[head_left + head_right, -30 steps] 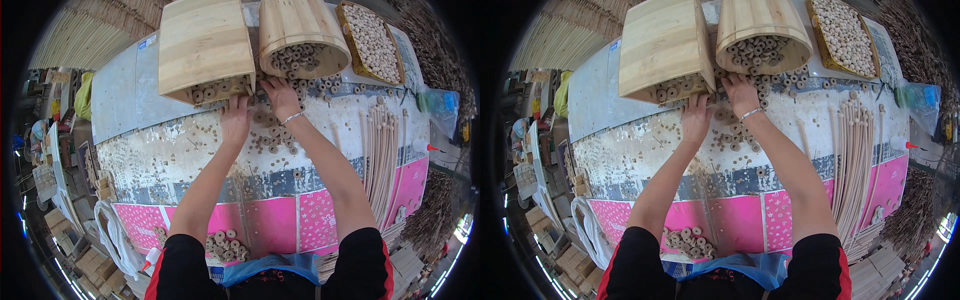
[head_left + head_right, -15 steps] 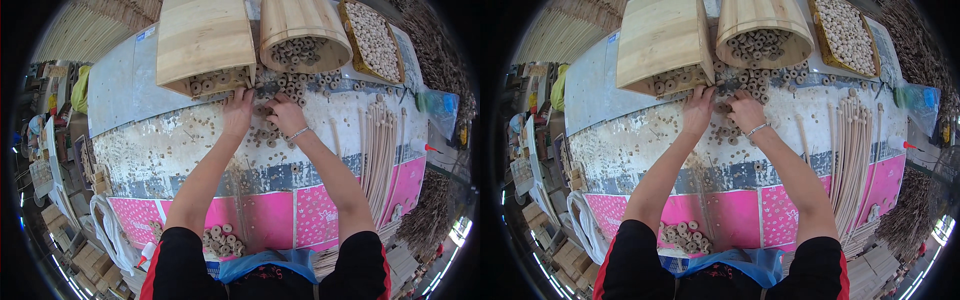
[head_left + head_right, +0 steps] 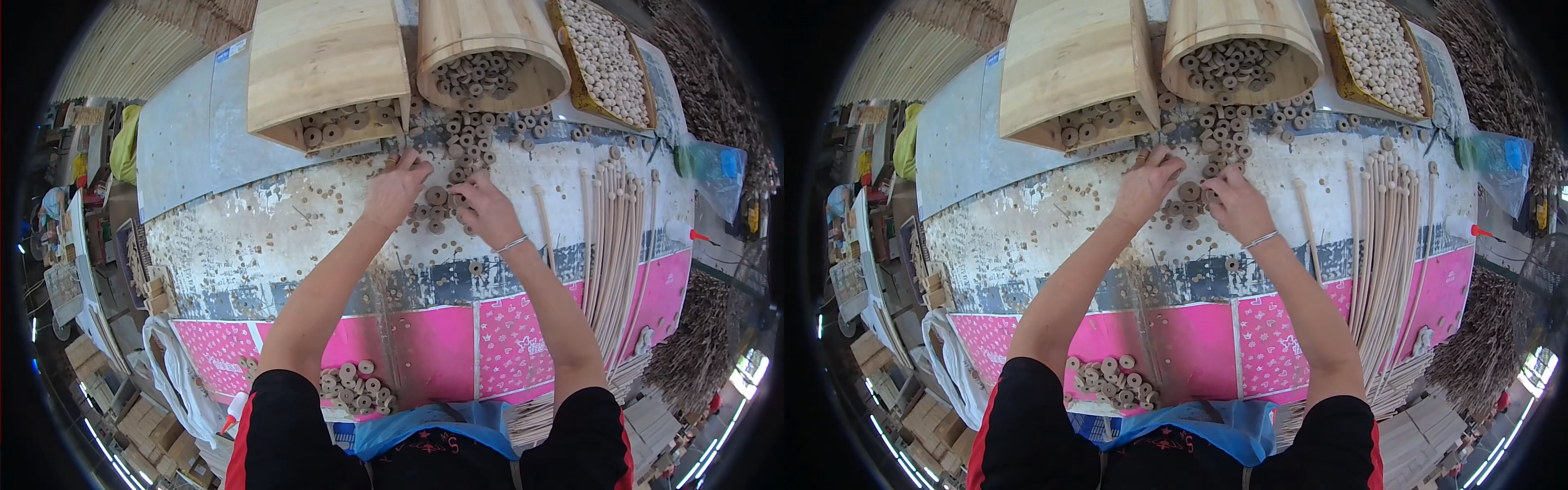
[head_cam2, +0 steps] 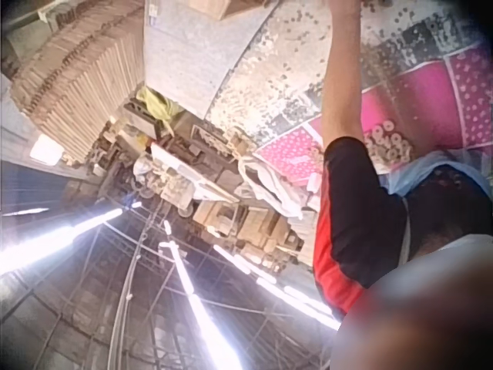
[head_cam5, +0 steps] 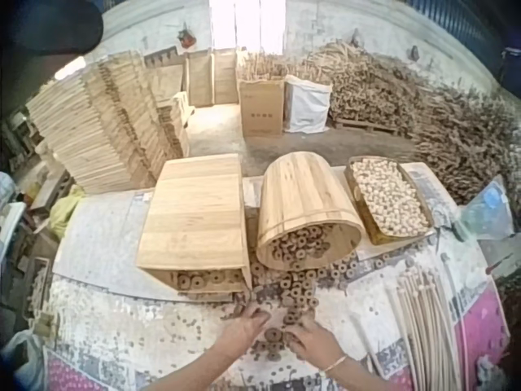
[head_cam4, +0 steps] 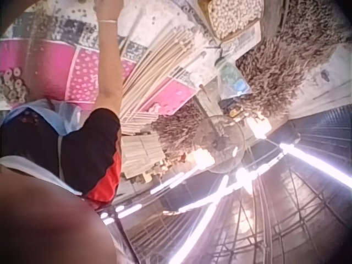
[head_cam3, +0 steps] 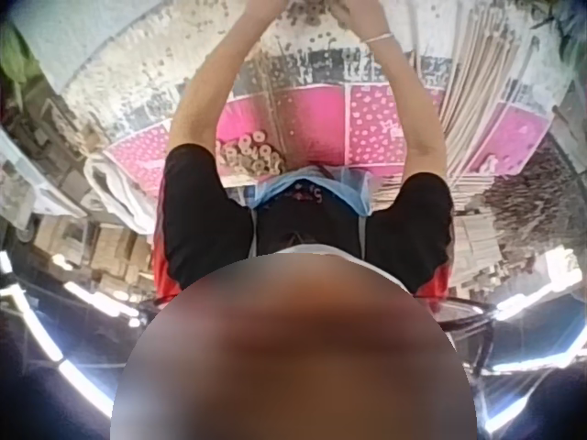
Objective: Slide wooden ring-shaped components onto long wooden dowels at a workbench.
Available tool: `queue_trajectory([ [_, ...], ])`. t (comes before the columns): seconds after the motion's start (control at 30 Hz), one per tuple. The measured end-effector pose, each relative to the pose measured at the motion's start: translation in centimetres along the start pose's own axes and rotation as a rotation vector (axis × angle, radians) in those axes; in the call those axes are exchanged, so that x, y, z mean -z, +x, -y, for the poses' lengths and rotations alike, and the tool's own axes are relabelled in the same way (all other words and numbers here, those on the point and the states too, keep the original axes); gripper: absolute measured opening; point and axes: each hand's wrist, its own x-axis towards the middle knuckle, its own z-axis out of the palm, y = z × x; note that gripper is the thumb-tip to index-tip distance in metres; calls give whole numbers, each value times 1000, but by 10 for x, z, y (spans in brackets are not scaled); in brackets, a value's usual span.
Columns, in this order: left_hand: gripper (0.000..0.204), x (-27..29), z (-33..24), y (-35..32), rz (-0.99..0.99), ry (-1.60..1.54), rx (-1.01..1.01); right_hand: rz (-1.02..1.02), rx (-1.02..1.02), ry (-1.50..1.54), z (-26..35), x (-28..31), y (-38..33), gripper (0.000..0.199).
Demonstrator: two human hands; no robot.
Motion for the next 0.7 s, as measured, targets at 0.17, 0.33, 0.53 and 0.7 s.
queue_trajectory([
  [0.17,35,-1,-25,2,88,-140,51,-12,-161,-194,10,-10,3,43],
  [0.33,36,-10,-38,-4,152,18,153,2,-180,-258,18,-27,9,35],
  [0.53,26,-24,-22,-12,-25,-193,202,-157,-41,120,-15,-7,-2,33],
  [0.7,17,57,8,-104,-108,-549,208,82,-434,463,60,3,-66,27],
])
